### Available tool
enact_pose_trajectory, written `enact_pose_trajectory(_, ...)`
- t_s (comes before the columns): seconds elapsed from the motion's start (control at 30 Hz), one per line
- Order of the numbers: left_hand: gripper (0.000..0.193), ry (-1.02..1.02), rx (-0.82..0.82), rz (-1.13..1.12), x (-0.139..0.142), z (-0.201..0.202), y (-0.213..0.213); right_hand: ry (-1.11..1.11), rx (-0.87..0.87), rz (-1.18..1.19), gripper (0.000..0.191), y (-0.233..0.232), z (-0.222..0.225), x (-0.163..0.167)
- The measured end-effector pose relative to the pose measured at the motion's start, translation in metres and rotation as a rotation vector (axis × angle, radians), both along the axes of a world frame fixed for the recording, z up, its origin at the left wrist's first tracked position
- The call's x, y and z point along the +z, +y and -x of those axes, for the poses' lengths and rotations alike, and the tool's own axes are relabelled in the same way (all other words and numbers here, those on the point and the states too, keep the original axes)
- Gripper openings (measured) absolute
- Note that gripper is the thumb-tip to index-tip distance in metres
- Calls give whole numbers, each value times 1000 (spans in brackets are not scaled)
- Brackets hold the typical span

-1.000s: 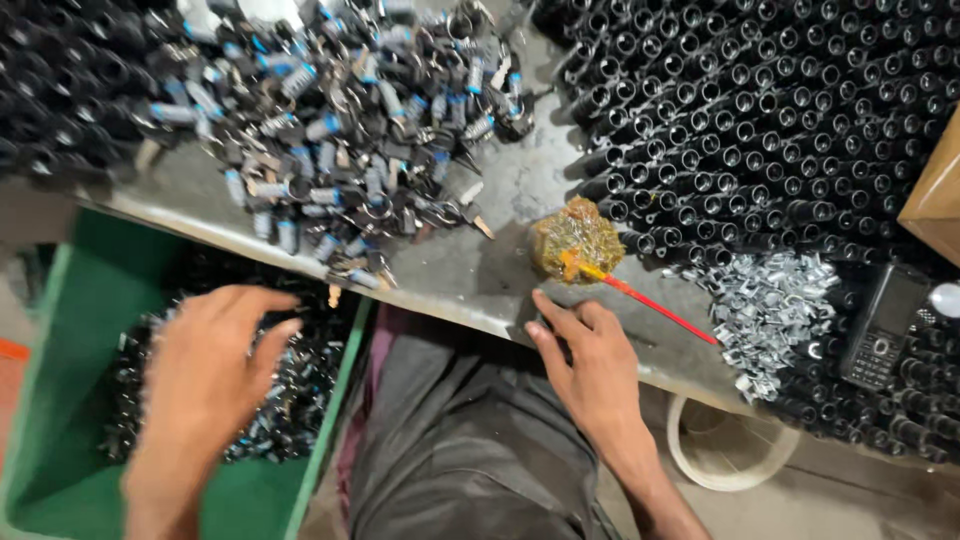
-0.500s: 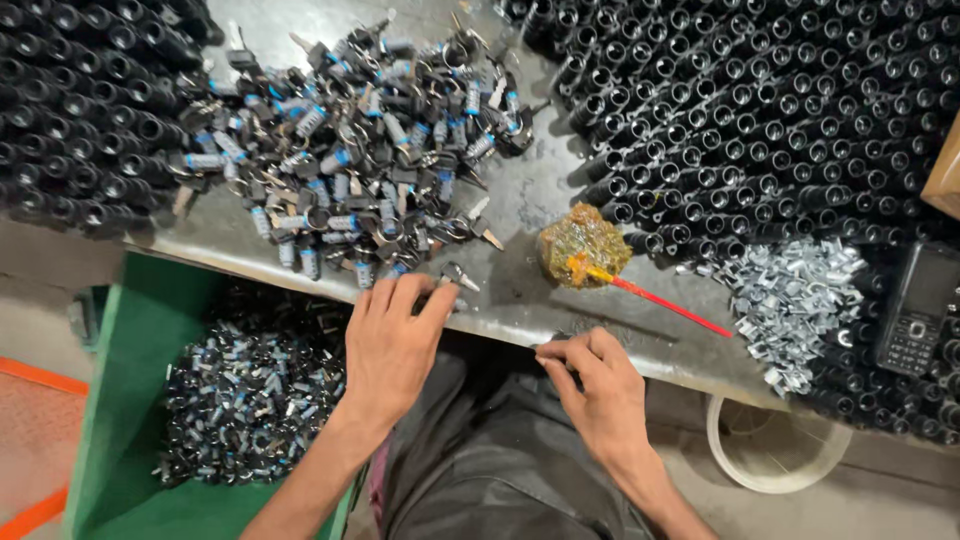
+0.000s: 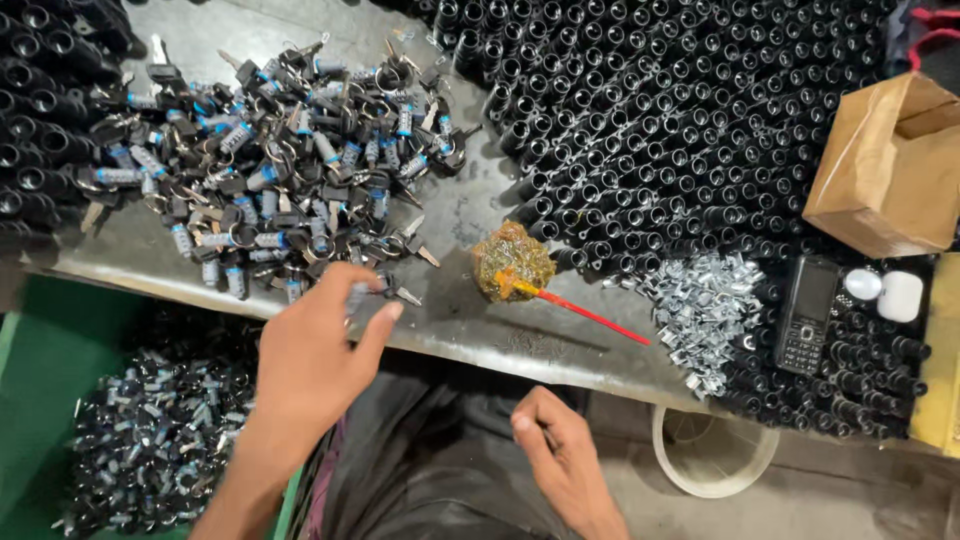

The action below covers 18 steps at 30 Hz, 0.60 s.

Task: The person assembles small key cylinders by inserting a metal pin into a plastic housing, then applying a small amount of paste with a red brush. The person repeats this process for multiple units, placing finished assemblies on the table.

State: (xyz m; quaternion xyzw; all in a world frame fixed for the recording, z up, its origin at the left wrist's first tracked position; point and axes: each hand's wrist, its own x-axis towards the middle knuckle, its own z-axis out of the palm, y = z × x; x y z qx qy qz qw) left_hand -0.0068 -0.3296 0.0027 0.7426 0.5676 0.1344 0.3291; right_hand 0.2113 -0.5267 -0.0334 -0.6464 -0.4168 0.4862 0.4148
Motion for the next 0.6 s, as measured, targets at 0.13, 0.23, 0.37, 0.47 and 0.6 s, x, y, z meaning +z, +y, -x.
enact_pose_trajectory(0.13,34,244,-40,-146,-30,-18,-3,239,-47,199,14,-4,10,-7)
enact_pose_trajectory(0.23,23,245,-53,-141,-41,-18,-10,402,-53,138,12,1,18,-10)
enact_pose_trajectory(0.37,21,-30,-88,-118,-21,-14,-31,822,-157,63,18,22,31,-17)
enact_pose_trajectory(0.47,28,-302,-232,-48,9,-12,-52,1155,-245,56,19,29,42,-14)
enact_pose_trajectory(0.6,24,-338,-270,225,32,-10,-40,1303,-273,112,18,38,49,-6)
